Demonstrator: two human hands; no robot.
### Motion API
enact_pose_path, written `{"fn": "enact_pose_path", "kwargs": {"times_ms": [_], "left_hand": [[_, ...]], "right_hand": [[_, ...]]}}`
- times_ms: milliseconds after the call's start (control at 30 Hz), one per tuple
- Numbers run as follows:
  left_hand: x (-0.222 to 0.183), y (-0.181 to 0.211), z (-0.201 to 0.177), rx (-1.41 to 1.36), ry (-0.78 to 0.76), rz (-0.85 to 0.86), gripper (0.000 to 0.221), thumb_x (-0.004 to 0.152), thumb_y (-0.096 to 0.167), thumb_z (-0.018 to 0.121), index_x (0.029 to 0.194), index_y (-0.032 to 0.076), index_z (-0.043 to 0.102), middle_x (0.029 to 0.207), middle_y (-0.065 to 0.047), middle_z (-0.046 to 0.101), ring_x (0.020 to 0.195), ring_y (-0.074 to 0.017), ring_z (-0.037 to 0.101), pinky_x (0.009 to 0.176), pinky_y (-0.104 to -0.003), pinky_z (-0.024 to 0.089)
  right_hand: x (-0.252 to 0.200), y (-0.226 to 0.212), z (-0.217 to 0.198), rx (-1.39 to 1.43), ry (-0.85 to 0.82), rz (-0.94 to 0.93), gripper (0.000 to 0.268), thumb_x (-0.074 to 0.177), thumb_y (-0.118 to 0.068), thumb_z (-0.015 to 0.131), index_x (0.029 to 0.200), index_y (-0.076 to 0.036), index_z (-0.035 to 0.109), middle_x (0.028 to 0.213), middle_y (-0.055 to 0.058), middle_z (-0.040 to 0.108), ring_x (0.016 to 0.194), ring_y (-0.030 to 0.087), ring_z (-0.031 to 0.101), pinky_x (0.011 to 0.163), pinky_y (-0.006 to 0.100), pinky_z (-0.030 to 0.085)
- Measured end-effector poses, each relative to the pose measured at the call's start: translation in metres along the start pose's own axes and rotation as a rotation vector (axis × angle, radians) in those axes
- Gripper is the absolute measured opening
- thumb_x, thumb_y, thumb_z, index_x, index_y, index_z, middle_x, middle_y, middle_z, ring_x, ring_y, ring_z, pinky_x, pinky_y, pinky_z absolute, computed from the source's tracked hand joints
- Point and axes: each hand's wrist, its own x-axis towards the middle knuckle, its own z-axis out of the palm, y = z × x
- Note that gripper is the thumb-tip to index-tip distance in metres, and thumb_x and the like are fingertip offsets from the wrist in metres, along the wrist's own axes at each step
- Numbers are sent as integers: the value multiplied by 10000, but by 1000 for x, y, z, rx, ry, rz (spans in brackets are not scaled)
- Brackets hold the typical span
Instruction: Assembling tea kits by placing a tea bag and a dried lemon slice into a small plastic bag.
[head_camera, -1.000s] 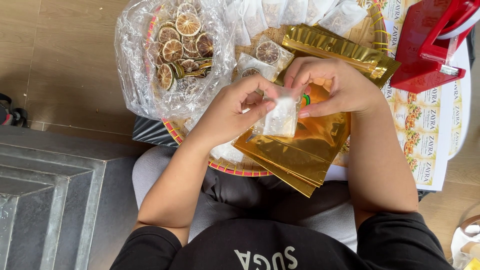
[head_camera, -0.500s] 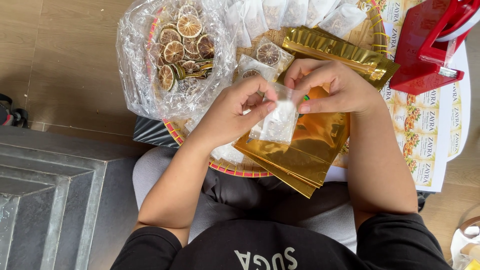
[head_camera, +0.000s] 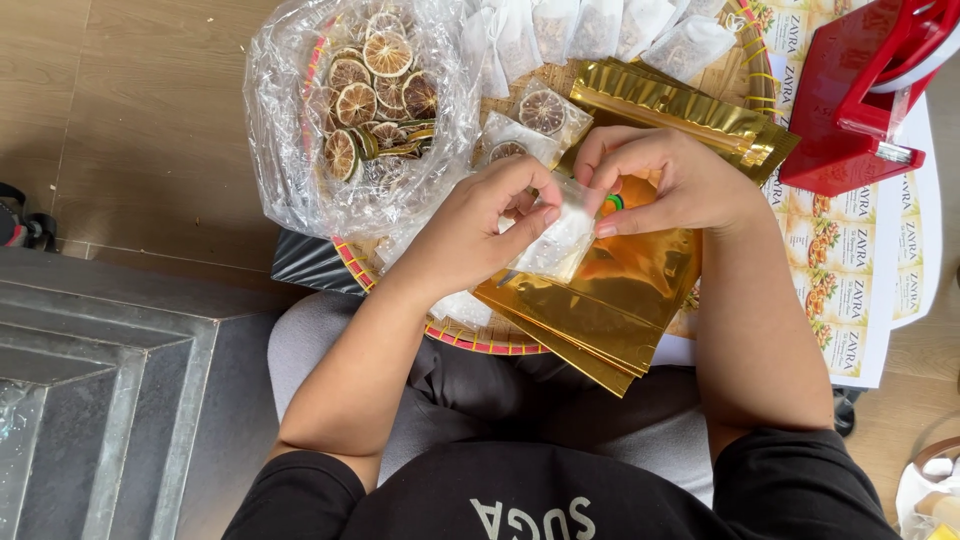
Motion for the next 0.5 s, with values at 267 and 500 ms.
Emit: {"fn": "enact_pose_path", "kwargs": {"times_ms": [267,500], "left_hand": [[-4,7,-1,-23,-40,-31,522,914,160,792,1322,54,485,1151,-181,608,994,-267,695,917,-432,561],[-5,2,-1,-26,-29,-140,490,906,150,792,1313,99,525,1156,-182,689,1025,-272,732,936,-423,586]], "right_hand": [[-2,4,0,73,20,26,147,783,-23,865,880,2,757,843,85,650,788,139,619,768,315,515],[-2,5,-1,93,26,-5,114,784,37,836,867,38,758,808,114,680,762,160,670,737,317,544]]}}
